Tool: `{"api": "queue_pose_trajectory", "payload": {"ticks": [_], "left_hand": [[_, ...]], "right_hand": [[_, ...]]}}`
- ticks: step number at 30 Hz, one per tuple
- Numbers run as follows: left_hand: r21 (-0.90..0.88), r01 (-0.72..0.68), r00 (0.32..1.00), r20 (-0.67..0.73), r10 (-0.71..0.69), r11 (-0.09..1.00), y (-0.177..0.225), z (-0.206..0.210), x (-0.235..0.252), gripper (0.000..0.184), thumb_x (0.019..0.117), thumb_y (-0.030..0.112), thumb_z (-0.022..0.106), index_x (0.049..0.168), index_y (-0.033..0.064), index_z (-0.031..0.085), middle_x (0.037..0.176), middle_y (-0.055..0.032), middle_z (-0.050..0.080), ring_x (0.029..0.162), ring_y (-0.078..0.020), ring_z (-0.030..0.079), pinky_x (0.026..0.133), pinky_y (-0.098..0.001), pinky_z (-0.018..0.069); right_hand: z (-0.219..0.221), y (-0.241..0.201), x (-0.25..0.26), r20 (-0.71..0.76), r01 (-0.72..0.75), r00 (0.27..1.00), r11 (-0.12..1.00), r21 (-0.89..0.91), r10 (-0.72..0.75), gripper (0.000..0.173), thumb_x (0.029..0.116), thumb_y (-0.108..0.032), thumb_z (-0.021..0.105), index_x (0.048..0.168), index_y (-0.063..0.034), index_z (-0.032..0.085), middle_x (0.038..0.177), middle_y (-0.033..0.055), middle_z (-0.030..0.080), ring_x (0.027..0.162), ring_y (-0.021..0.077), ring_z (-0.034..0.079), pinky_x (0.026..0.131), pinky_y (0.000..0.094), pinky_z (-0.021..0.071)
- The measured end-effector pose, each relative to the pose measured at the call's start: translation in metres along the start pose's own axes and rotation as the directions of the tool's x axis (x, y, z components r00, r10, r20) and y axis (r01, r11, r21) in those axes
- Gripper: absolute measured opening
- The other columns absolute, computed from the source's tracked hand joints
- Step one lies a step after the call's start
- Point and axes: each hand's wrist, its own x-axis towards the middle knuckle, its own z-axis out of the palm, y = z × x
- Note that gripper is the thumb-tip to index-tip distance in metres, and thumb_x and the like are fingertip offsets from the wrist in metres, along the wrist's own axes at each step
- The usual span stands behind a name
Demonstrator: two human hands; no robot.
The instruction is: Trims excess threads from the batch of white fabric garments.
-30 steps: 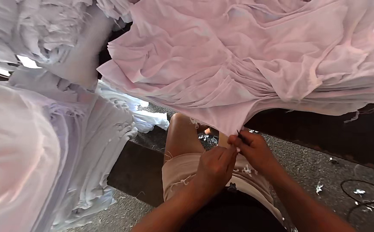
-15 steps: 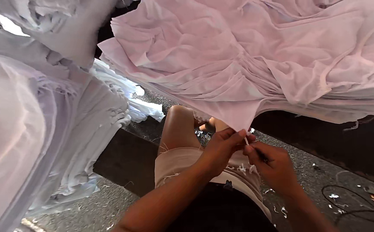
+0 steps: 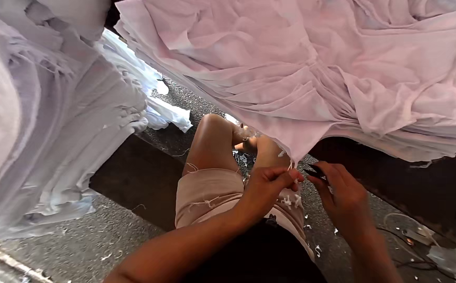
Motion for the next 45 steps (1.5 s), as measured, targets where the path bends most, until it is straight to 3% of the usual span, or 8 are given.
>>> {"api": "queue_pose_trajectory", "payload": {"ticks": [8, 17, 27, 34, 38, 40, 43, 45], "left_hand": [[0.013, -0.040, 0.999, 0.020, 0.040, 0.999, -0.004, -0.002, 0.000, 0.023, 0.1031, 0.008, 0.054, 0.092, 0.0043, 0.073, 0.079, 0.0088, 0.069, 0.076, 0.0023, 0.064, 0.076, -0.0179, 0.0541], [0.051, -0.122, 0.992, 0.051, 0.120, 0.991, -0.009, -0.001, 0.004, 0.023, 0.1028, 0.009, 0.054, 0.091, 0.0022, 0.073, 0.082, 0.0070, 0.070, 0.078, 0.0023, 0.065, 0.078, -0.0184, 0.0544], [0.040, -0.142, 0.989, 0.057, 0.140, 0.989, -0.007, -0.003, -0.003, 0.023, 0.1023, 0.008, 0.054, 0.092, 0.0027, 0.073, 0.083, 0.0078, 0.070, 0.079, 0.0016, 0.066, 0.080, -0.0193, 0.0559], [0.045, -0.146, 0.989, 0.010, 0.146, 0.988, 0.002, -0.006, 0.004, 0.023, 0.1033, 0.008, 0.052, 0.094, 0.0031, 0.073, 0.084, 0.0080, 0.070, 0.080, 0.0020, 0.065, 0.080, -0.0191, 0.0547], [0.333, -0.282, 0.953, 0.202, 0.224, 0.900, 0.001, -0.032, 0.003, 0.028, 0.1031, 0.019, 0.057, 0.093, -0.0014, 0.074, 0.093, -0.0016, 0.069, 0.089, -0.0006, 0.063, 0.085, -0.0203, 0.0517], [0.549, -0.278, 0.947, 0.294, 0.129, 0.788, 0.006, -0.045, 0.002, 0.042, 0.1055, 0.032, 0.053, 0.098, -0.0011, 0.076, 0.102, -0.0104, 0.071, 0.096, -0.0111, 0.064, 0.088, -0.0301, 0.0507], [0.649, -0.088, 0.994, 0.005, 0.111, 0.756, 0.012, -0.053, 0.008, 0.037, 0.1037, 0.029, 0.058, 0.114, -0.0044, 0.070, 0.111, -0.0181, 0.069, 0.104, -0.0246, 0.066, 0.094, -0.0412, 0.0532], [0.591, 0.014, 0.945, -0.271, 0.182, 0.806, 0.012, -0.055, 0.019, 0.044, 0.0989, 0.026, 0.068, 0.128, -0.0061, 0.058, 0.117, -0.0217, 0.065, 0.105, -0.0275, 0.066, 0.091, -0.0429, 0.0557]], "right_hand": [[0.009, -0.011, 0.008, -0.065, 0.076, 0.994, 0.993, -0.089, -0.082, 0.029, 0.1037, -0.022, 0.058, 0.107, 0.0018, 0.073, 0.093, 0.0177, 0.074, 0.083, 0.0276, 0.073, 0.077, 0.0349, 0.0580], [0.011, -0.007, 0.015, -0.104, 0.142, 0.982, 0.982, -0.128, -0.155, 0.024, 0.1044, -0.017, 0.057, 0.106, 0.0013, 0.073, 0.090, 0.0173, 0.074, 0.080, 0.0274, 0.072, 0.071, 0.0350, 0.0561], [0.012, 0.000, 0.014, -0.081, 0.122, 0.988, 0.986, -0.116, -0.131, 0.030, 0.1048, -0.023, 0.056, 0.107, 0.0022, 0.072, 0.090, 0.0183, 0.074, 0.080, 0.0284, 0.072, 0.072, 0.0354, 0.0570], [0.025, -0.002, 0.042, -0.111, 0.192, 0.975, 0.981, -0.032, -0.195, 0.022, 0.1022, -0.012, 0.057, 0.105, 0.0027, 0.073, 0.099, 0.0186, 0.075, 0.084, 0.0284, 0.073, 0.075, 0.0366, 0.0582], [0.014, -0.004, 0.074, -0.060, 0.191, 0.979, 0.980, -0.050, -0.193, 0.024, 0.1026, -0.013, 0.058, 0.112, 0.0041, 0.072, 0.119, 0.0203, 0.073, 0.091, 0.0335, 0.074, 0.077, 0.0442, 0.0596], [0.006, 0.000, 0.091, 0.033, 0.159, 0.987, 0.986, -0.049, -0.158, 0.026, 0.1021, -0.013, 0.058, 0.116, 0.0048, 0.071, 0.125, 0.0214, 0.070, 0.094, 0.0373, 0.074, 0.078, 0.0504, 0.0598], [0.007, 0.016, 0.116, 0.132, 0.108, 0.986, 0.994, -0.020, -0.105, 0.027, 0.1027, -0.010, 0.058, 0.122, 0.0060, 0.068, 0.125, 0.0237, 0.069, 0.098, 0.0411, 0.072, 0.081, 0.0566, 0.0578], [0.009, 0.024, 0.127, 0.150, 0.075, 0.986, 0.997, 0.019, -0.077, 0.026, 0.1036, -0.010, 0.058, 0.123, 0.0054, 0.068, 0.123, 0.0232, 0.070, 0.099, 0.0404, 0.072, 0.083, 0.0578, 0.0574]]}}
